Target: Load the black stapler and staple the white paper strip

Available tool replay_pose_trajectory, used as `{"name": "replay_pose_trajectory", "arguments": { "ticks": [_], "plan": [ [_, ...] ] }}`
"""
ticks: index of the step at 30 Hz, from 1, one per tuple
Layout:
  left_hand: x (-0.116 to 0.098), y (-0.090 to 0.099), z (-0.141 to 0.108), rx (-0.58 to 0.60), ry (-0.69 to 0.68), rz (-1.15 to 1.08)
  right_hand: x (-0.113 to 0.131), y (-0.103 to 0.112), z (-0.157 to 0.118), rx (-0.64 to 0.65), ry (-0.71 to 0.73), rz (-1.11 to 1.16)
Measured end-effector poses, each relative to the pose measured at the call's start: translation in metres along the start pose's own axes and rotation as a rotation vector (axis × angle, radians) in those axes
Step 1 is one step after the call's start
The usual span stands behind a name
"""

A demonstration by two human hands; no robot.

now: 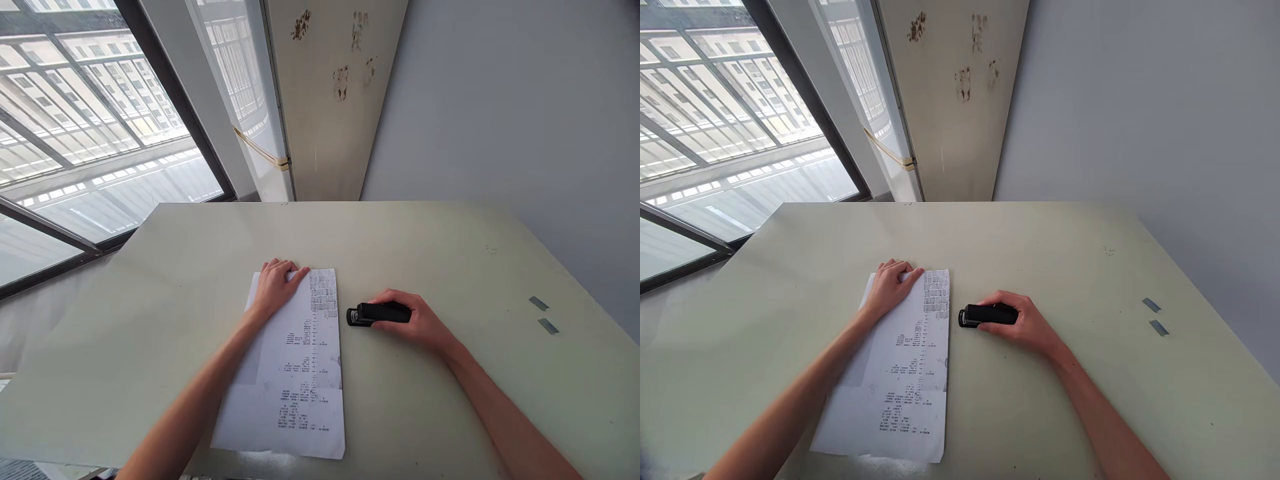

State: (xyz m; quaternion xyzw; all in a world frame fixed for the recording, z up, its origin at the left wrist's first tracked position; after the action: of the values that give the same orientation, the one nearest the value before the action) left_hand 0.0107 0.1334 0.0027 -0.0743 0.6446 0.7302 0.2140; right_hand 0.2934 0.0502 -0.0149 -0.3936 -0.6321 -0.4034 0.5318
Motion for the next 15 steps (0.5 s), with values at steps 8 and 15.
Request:
{"name": "replay_pose_trajectory", "arguments": {
  "ticks": [8,15],
  "plan": [
    [-0.031,-0.014,0.003,-0.015,-0.055,-0.043,0.004,-0.002,0.002,0.003,0.030,-0.043],
    [-0.042,-0.020,0.002,-0.025,-0.054,-0.057,0.001,0.003,0.002,-0.017,0.057,-0.089]
  ]
}}
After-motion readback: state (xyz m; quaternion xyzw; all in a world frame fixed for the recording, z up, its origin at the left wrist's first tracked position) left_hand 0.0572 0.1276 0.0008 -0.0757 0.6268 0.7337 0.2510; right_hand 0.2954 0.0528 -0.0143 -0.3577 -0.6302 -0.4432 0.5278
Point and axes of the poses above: each hand's wrist, its own z-axis towards the middle knuckle, its own y-axis out of the back of the hand, x = y × z, the point moved 9 cm from there along z, towards the middle knuckle, and after that the axes turned 10 degrees about z, right-handed, at the moved point
